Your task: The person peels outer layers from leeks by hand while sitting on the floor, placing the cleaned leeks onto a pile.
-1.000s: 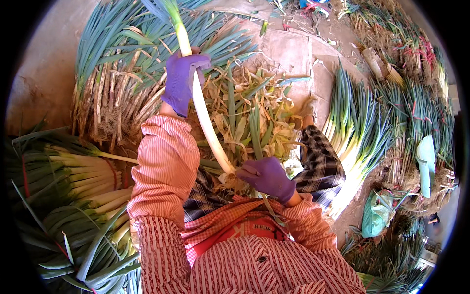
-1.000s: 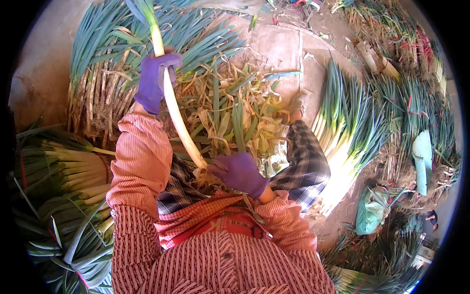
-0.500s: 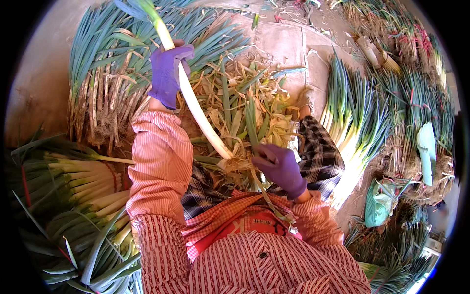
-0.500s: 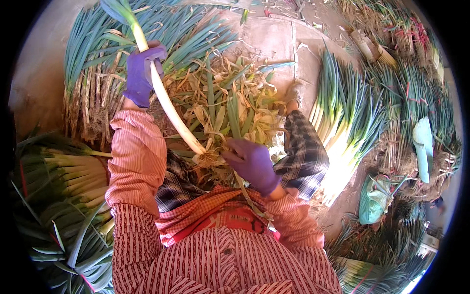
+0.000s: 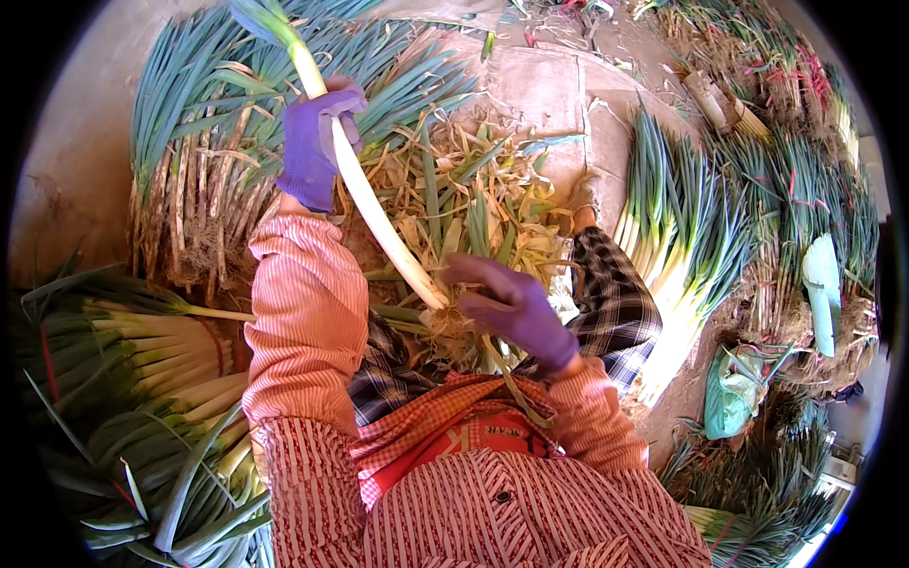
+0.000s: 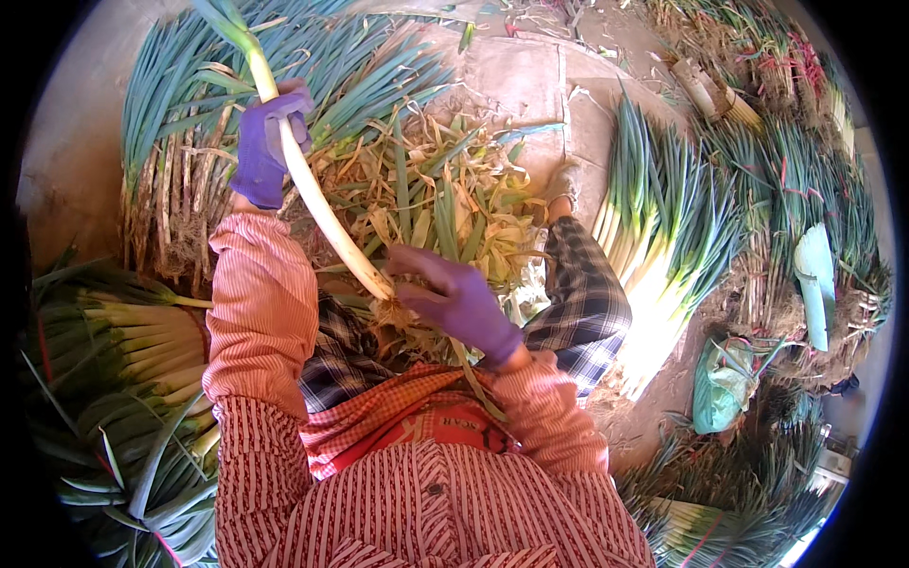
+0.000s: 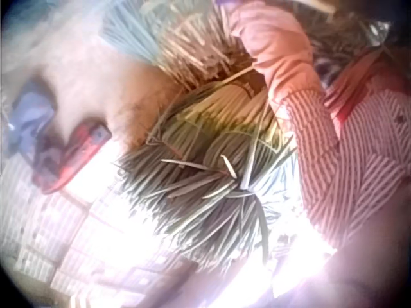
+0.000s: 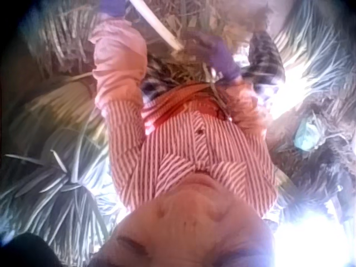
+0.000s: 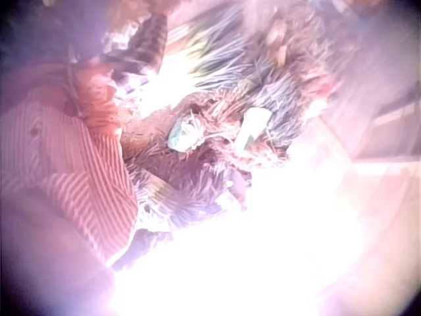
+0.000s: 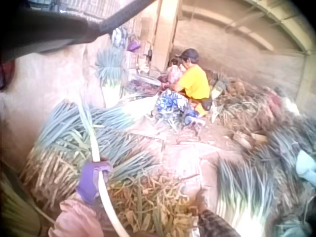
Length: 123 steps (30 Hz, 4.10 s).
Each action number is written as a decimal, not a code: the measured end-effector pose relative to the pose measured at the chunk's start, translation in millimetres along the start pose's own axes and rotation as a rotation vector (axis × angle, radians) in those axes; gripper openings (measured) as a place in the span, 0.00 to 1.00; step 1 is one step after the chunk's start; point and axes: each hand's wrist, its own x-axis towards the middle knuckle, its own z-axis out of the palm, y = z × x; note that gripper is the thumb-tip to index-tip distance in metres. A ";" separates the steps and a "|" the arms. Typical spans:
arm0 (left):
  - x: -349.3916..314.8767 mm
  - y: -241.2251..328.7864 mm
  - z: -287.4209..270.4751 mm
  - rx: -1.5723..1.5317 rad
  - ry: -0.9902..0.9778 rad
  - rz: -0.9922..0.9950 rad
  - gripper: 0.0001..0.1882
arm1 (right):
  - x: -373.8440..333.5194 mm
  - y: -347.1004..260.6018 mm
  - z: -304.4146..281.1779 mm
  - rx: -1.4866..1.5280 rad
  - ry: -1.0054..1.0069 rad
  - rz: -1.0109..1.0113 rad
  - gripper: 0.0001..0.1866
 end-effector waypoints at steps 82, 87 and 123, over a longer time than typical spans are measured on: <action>22.4 -29.7 -20.3 -0.527 -0.557 0.113 0.21 | 1.5 50.1 31.7 0.572 0.093 0.365 0.13; 23.6 -32.0 -18.4 -0.613 -0.602 0.056 0.24 | 4.2 58.5 26.5 0.714 -0.029 0.163 0.15; -31.2 -6.4 48.8 0.022 -0.069 -0.058 0.13 | -5.9 13.9 7.5 0.687 -0.010 0.440 0.13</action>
